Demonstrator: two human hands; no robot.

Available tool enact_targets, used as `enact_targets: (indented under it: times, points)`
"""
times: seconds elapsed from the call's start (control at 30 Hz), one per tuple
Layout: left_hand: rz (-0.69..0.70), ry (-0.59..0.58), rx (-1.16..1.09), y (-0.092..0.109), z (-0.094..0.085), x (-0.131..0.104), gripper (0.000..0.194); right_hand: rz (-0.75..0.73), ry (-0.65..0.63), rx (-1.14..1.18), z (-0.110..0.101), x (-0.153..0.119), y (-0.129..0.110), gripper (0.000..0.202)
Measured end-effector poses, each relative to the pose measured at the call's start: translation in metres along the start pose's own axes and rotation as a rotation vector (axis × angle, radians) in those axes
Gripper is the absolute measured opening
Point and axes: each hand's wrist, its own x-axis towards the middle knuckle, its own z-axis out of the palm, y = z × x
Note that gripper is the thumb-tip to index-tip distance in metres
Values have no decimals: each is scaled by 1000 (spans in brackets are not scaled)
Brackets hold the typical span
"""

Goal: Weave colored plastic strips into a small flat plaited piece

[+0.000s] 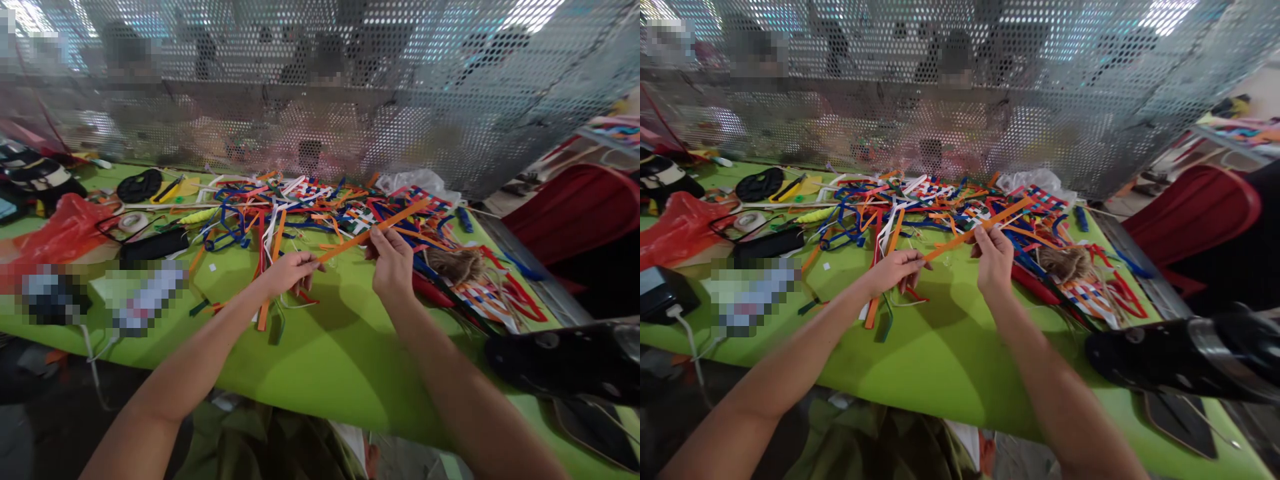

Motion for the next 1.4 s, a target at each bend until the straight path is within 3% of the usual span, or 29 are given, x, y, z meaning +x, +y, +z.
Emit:
enact_targets:
  times: [0.07,0.23,0.43,0.7,0.97,1.17,1.4]
  points:
    - [8,10,-1,0,0,0,24,36,-42,33,0,-1,0,34]
    - [17,35,-4,-3,3,3,19,137,-407,-137,13,-18,4,37]
    - [81,16,-85,-4,1,6,16,99,-235,-169,10,-16,4,34]
    - [73,26,-49,-6,1,6,11,137,-422,-190,15,-21,8,41]
    - [118,237,183,-11,5,8,23,-76,-406,-323,17,-33,3,35]
    - [118,122,143,-6,7,5,24,71,-325,-198,15,-26,3,36]
    - [164,242,290,-6,9,1,22,92,-358,-170,18,-30,4,36]
